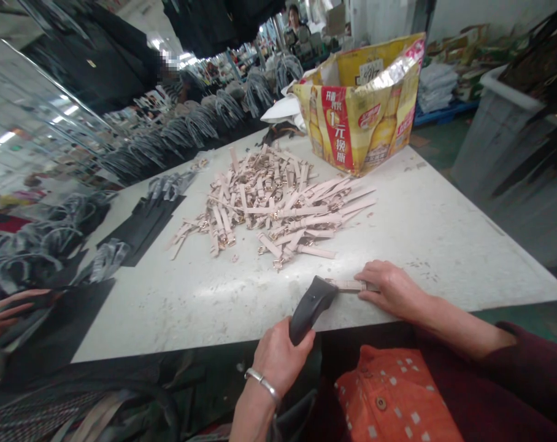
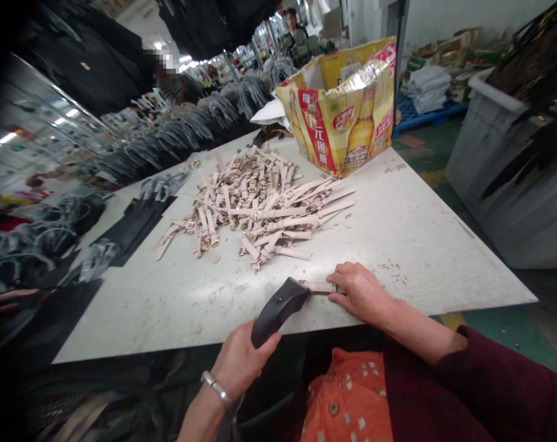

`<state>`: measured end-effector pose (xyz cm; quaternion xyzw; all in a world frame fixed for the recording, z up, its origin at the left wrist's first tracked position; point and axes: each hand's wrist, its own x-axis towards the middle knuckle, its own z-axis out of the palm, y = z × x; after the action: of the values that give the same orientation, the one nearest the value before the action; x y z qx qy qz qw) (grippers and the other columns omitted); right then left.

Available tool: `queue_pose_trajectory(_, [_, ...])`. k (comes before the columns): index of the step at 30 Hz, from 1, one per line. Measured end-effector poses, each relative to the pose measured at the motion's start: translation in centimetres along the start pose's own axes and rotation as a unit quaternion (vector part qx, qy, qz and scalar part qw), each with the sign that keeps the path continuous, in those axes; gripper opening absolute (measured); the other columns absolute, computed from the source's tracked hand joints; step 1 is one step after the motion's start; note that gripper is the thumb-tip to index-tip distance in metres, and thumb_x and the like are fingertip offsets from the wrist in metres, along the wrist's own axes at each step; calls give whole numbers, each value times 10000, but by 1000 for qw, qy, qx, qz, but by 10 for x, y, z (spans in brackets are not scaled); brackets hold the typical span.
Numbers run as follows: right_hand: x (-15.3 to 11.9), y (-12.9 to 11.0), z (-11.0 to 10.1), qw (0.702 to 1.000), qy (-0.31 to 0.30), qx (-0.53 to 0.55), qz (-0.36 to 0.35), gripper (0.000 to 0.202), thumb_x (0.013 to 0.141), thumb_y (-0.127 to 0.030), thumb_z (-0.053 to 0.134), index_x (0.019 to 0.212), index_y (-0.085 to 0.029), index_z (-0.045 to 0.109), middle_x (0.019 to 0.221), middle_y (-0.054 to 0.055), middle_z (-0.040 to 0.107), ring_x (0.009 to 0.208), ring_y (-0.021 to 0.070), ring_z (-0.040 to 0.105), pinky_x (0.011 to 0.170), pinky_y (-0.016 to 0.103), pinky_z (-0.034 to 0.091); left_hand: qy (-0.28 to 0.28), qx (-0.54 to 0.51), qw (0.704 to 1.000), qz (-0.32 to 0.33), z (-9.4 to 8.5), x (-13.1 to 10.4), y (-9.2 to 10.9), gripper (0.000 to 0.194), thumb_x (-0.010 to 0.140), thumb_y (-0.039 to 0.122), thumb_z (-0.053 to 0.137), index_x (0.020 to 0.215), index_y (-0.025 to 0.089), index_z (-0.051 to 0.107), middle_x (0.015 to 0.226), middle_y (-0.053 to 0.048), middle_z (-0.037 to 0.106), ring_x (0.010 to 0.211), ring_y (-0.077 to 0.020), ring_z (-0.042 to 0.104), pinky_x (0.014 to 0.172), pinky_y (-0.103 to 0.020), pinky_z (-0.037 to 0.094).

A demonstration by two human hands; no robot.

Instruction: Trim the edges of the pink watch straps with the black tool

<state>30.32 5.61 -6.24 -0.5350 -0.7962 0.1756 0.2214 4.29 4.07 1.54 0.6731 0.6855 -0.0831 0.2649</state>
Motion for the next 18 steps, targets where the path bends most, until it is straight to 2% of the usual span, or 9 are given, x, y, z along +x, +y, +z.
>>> queue_pose_trajectory(8, [13, -7, 11, 999, 11, 34, -22, 201, 823, -250, 585, 1003, -174, 628, 867, 70, 590, 843, 196, 547, 743, 288, 419, 11, 10, 1000, 21, 4, -1, -2, 305, 791, 458, 487, 833, 185, 617, 717, -33, 660, 608, -137, 598, 532, -199, 340])
queue_pose_trajectory(12, [19, -9, 13, 999, 9, 18, -30, 186, 838, -293, 568, 982, -195, 635, 845, 59, 586, 827, 187, 557, 709, 269, 418, 12, 9, 999, 30, 5, 2, -3, 305, 787, 450, 493, 824, 175, 620, 725, -37, 664, 635, -137, 602, 543, -194, 351])
queue_pose_trajectory(18, [24, -4, 13, 999, -14, 29, -27, 220, 860, -315, 531, 1041, -223, 619, 915, 45, 603, 819, 168, 594, 693, 249, 425, 25, -6, 999, 25, 6, -1, -4, 286, 780, 449, 505, 804, 186, 613, 712, -32, 656, 637, -143, 610, 550, -200, 359])
